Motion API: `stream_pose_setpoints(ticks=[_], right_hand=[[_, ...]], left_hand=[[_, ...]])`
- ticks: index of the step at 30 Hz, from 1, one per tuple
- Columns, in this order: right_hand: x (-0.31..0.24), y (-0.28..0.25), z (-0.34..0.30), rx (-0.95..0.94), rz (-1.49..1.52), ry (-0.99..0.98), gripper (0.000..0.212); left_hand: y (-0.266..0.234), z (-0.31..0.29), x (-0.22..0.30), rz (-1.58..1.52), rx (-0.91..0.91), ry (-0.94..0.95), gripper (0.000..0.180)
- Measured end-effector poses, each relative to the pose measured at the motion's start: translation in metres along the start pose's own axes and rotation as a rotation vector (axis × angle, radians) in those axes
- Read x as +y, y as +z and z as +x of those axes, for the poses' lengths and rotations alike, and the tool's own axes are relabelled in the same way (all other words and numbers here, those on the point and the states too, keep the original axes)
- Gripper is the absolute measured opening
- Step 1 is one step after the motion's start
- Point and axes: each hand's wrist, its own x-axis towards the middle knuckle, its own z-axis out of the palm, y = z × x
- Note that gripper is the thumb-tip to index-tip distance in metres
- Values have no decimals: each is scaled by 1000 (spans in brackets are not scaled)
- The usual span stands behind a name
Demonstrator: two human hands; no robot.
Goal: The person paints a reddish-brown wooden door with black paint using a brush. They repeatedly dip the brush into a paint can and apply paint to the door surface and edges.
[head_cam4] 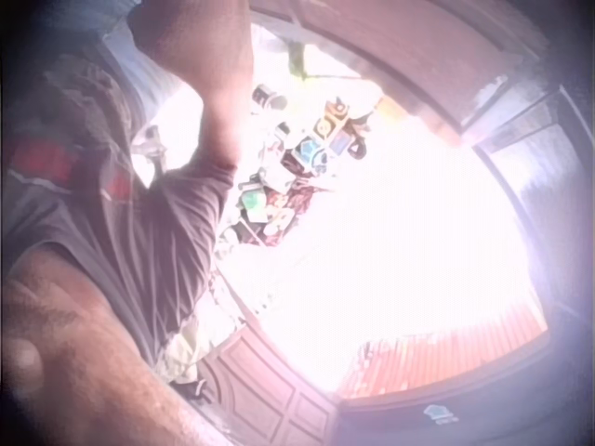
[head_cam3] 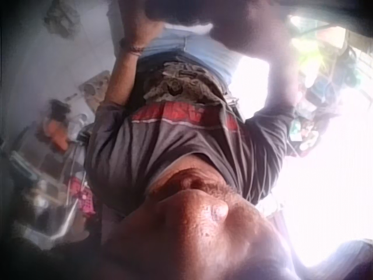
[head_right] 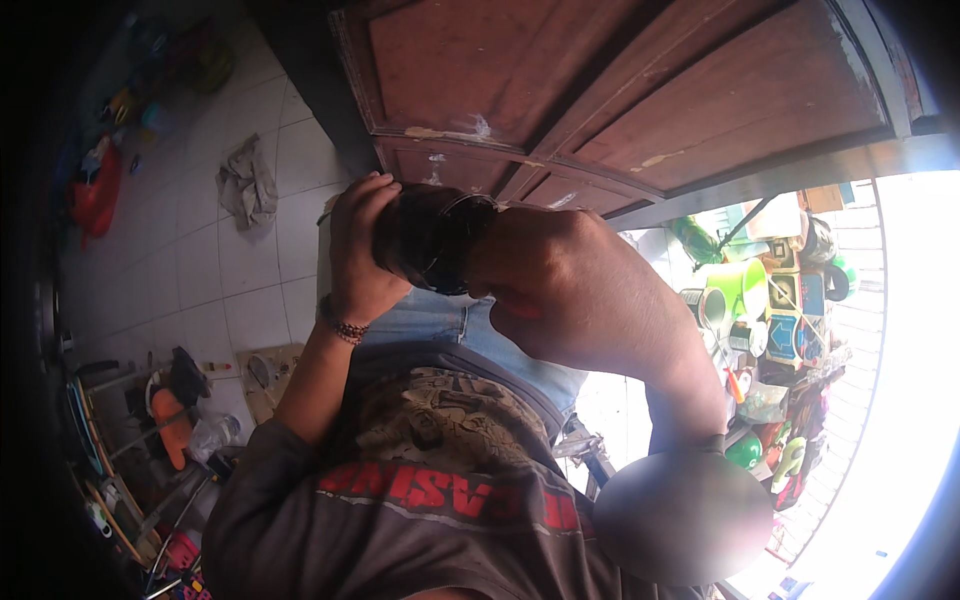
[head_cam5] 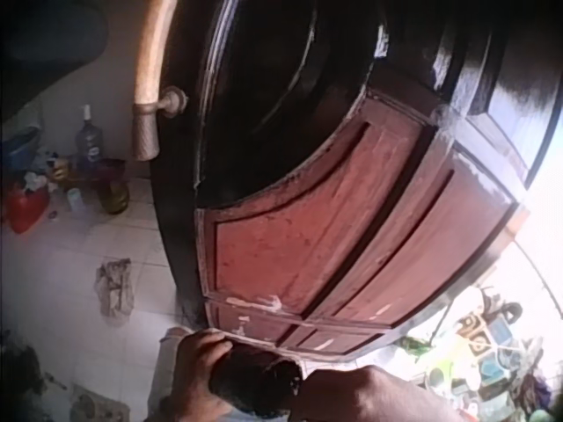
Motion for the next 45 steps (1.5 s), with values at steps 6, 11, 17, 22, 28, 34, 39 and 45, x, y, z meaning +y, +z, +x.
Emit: stream_pose_setpoints(ticks=[6, 11, 17, 22, 28, 34, 39, 45], right_hand=[[-11, -25, 0, -6, -12, 85, 20], [-1, -9, -2, -4, -13, 9, 19], [-6, -19, -9, 192, 24, 95, 13], [-17, 0, -3, 307, 29, 301, 14], [-15, 5, -4, 415, -84, 332, 10], [-11, 6, -4, 423, -22, 350, 12], [6, 4, -23, 476, 139, 583, 14], [14, 5, -42, 623, 379, 434, 16]], left_hand=[[2, -6, -2, 20, -4, -13, 58], [-1, -7, -1, 39, -9, -12, 58], [1, -11, -3, 49, -10, -16, 59], [1, -12, -2, 73, -2, -7, 58], [0, -13, -2, 93, -3, -28, 60], [-1, -14, -1, 95, 19, -43, 61], [-2, -10, 1, 52, 56, -55, 64], [-1, -10, 0, -38, 74, -93, 66]])
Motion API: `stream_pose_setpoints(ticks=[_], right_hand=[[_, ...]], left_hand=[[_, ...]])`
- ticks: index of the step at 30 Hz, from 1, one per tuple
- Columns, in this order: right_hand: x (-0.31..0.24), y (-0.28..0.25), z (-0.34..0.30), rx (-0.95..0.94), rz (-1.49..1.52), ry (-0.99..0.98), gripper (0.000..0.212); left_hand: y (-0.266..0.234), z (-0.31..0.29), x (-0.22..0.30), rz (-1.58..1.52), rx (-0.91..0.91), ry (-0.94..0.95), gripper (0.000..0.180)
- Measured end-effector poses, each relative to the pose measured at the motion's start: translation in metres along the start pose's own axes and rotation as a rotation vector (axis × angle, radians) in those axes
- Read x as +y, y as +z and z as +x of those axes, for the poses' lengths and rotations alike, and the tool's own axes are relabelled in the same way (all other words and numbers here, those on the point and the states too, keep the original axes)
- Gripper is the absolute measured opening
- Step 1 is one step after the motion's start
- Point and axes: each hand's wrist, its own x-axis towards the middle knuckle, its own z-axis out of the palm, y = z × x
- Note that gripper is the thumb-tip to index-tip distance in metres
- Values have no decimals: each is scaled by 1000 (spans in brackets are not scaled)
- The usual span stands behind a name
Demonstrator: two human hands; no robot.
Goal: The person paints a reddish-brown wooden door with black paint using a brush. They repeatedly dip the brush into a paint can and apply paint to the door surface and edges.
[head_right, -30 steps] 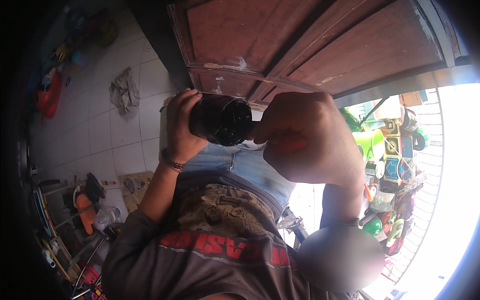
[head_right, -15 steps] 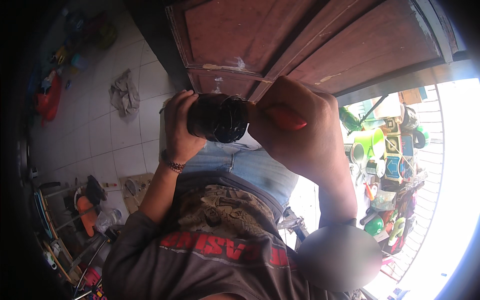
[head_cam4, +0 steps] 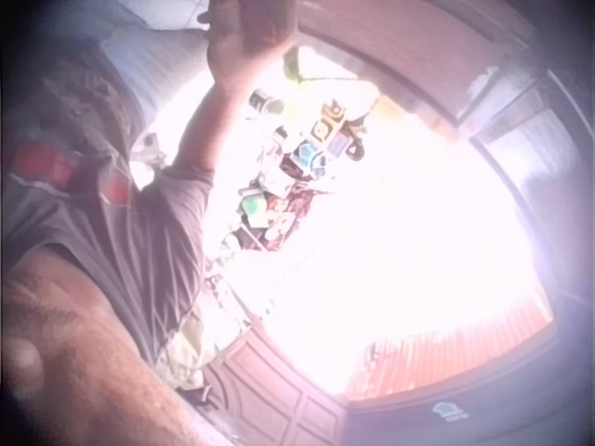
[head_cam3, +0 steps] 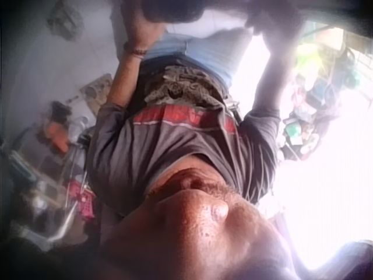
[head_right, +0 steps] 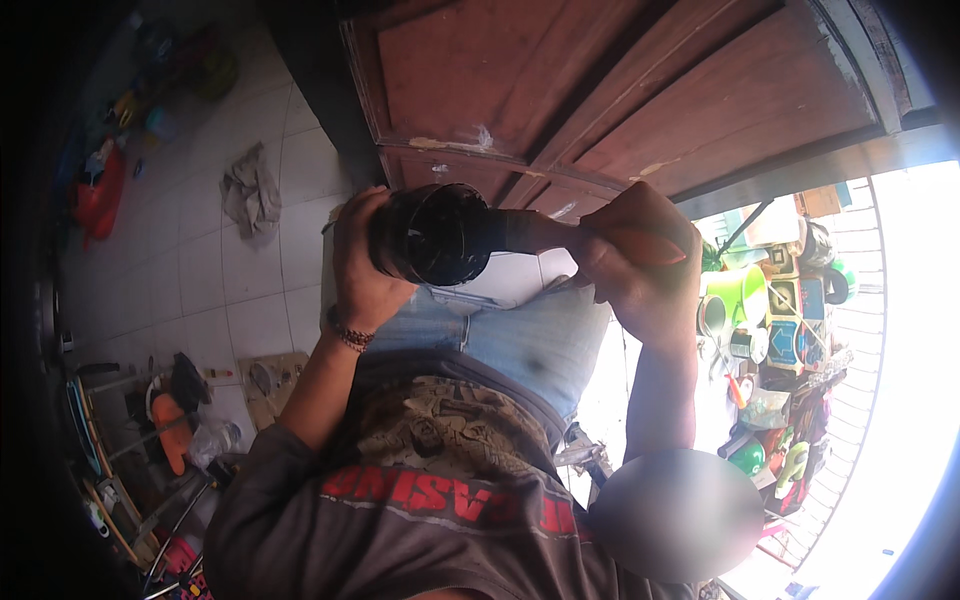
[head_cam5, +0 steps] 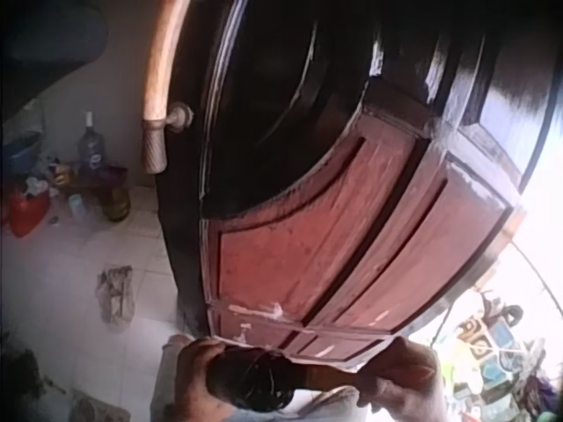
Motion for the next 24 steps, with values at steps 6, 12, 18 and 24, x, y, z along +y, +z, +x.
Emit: stream_pose_setpoints(ticks=[6, 12, 18, 24], right_hand=[[9, 1, -2, 11, 341, -18, 18], [39, -3, -8, 84, 534, 128, 18], [44, -2, -5, 156, 572, 121, 17], [25, -18, -5, -83, 386, -222, 14]], left_hand=[[1, -3, 1, -53, -10, -25, 68], [1, -2, 0, -66, 3, -30, 67], [-4, 1, 4, -22, 20, -11, 63], [-5, 1, 5, 46, -29, 24, 64]])
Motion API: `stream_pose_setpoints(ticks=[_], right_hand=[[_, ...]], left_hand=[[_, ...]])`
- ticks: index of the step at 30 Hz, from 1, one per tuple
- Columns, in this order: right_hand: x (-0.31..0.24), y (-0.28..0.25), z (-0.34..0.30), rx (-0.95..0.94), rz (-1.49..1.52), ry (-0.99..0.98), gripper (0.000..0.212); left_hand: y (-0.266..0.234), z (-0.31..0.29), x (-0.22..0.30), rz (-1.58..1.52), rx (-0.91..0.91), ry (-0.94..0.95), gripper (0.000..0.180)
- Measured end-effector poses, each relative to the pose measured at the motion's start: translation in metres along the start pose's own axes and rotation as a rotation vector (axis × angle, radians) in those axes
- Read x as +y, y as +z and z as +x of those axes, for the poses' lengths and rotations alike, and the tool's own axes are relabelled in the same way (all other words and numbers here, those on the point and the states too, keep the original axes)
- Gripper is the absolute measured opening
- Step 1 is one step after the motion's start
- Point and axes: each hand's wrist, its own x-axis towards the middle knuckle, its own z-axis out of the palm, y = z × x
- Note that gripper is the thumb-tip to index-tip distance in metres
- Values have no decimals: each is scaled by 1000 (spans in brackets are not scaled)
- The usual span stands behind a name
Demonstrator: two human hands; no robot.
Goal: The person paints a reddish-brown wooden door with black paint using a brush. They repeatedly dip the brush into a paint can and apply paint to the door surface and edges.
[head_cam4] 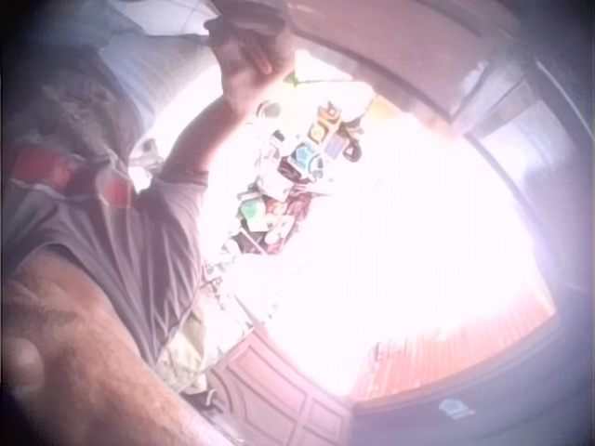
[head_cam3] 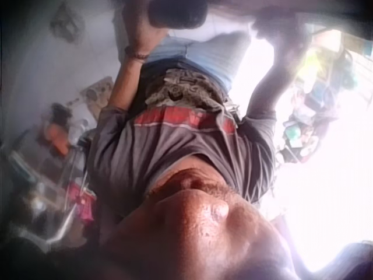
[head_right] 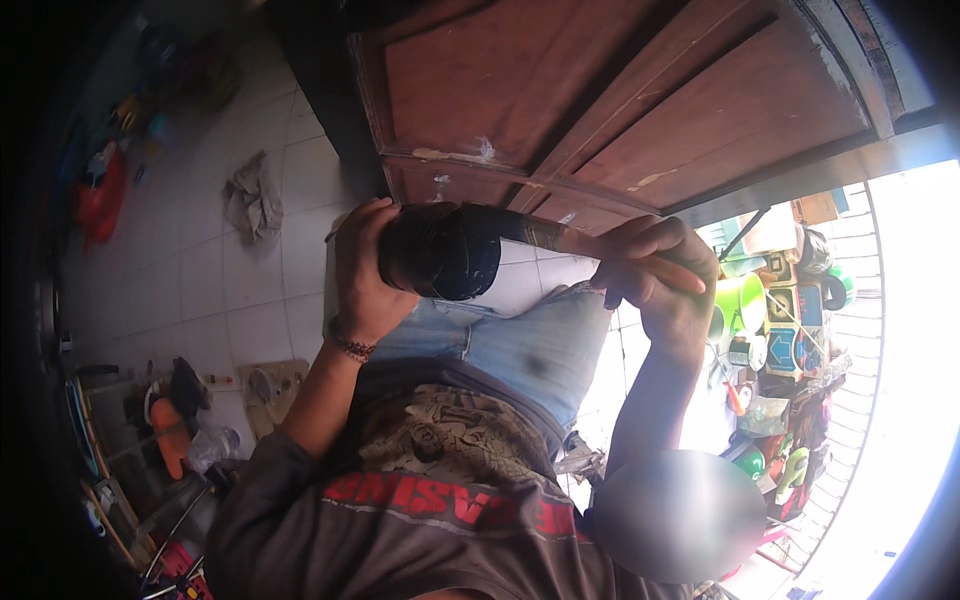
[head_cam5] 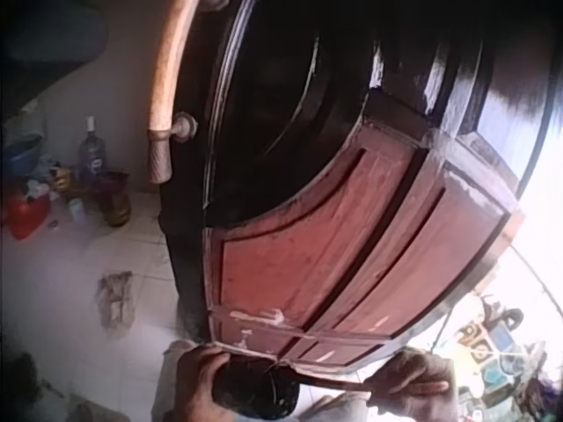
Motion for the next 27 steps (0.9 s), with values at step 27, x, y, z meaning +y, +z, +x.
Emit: stream_pose_setpoints(ticks=[27], right_hand=[[-22, 51, 57, -780, -632, -139, 18]], left_hand=[[1, -6, -1, 127, -126, 59, 68]])
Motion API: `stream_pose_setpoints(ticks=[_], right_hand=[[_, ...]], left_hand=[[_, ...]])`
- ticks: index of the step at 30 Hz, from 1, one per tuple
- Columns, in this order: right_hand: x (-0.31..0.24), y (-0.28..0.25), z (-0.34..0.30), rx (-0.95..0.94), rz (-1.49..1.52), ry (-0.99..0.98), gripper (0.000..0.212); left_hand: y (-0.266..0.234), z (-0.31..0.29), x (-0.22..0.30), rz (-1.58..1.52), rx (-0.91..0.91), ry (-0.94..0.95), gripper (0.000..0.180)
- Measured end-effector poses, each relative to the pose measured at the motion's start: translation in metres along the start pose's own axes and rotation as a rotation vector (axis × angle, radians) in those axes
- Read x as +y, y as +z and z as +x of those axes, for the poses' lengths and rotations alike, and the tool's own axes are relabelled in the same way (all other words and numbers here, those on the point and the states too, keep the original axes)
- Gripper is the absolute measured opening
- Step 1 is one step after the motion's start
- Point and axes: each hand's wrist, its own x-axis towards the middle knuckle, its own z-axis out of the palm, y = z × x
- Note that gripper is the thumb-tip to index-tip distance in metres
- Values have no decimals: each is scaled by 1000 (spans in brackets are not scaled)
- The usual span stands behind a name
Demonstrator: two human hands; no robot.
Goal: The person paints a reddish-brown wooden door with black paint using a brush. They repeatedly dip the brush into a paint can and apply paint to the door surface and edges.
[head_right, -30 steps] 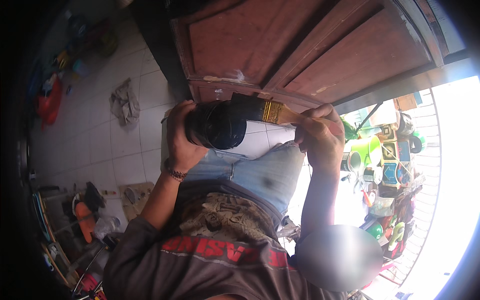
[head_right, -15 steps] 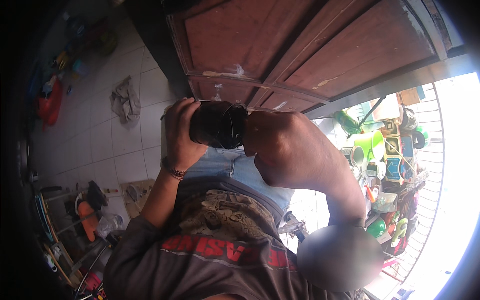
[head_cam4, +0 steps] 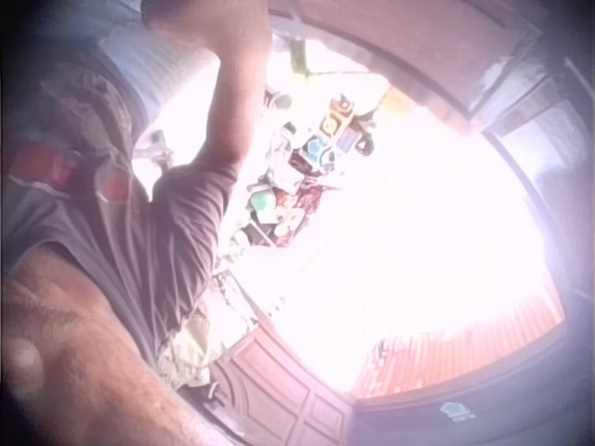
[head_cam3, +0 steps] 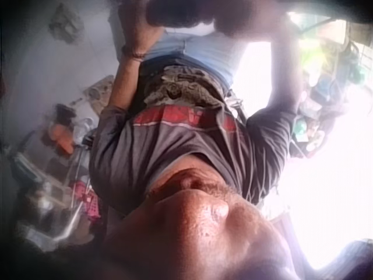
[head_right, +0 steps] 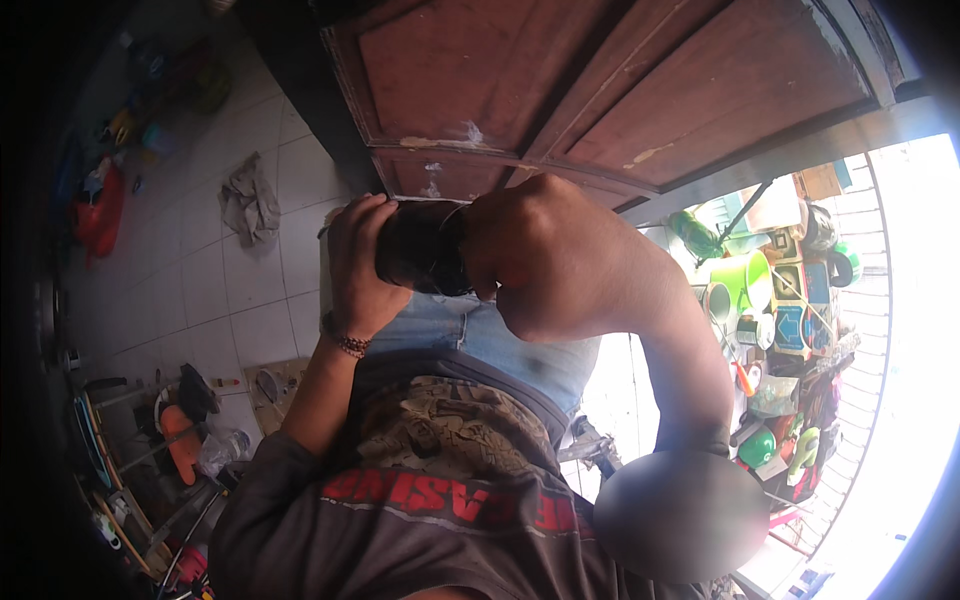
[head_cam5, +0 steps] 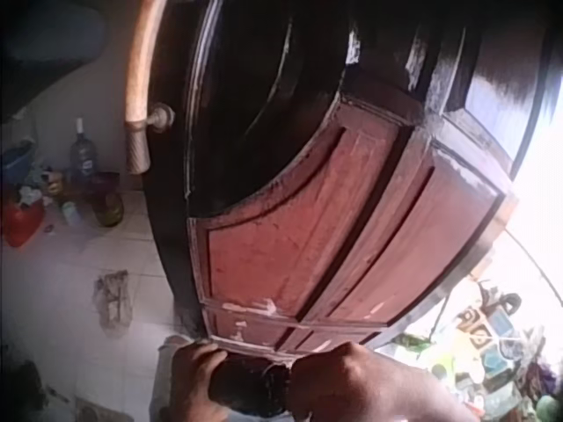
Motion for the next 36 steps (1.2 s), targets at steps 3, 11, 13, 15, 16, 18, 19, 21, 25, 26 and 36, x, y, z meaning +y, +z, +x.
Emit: stream_pose_setpoints(ticks=[3, 11, 13, 15, 16, 18, 19, 21, 25, 26, 36], right_hand=[[9, -5, -4, 157, 169, 89, 19], [6, 2, -19, 208, 170, 236, 10], [8, 13, -17, 348, 122, 246, 11], [2, 27, -9, 447, 76, 303, 11], [5, 31, -10, 393, -5, 245, 17], [0, 33, -11, 401, -78, 281, 16], [-4, 34, -12, 403, -113, 296, 15], [-12, 28, -13, 449, -148, 317, 13], [-8, 28, -13, 453, -78, 298, 12], [-5, 31, -13, 434, -58, 287, 12], [0, 29, -17, 434, -123, 330, 13]], left_hand=[[1, -1, -1, -23, 7, -17, 68], [1, 1, -2, -16, 14, -20, 68], [1, 2, 0, -13, -2, -21, 69], [3, 3, 2, -10, 15, -5, 70], [5, 4, 2, -10, 24, 4, 70], [5, 4, 3, 6, 21, 7, 71], [4, 4, 3, 17, 21, 8, 71], [5, 4, 4, 17, 18, -1, 72], [5, 4, 4, 7, 20, -5, 74], [6, 4, 4, 5, 21, 5, 74], [7, 0, 5, 18, -3, 2, 75]])
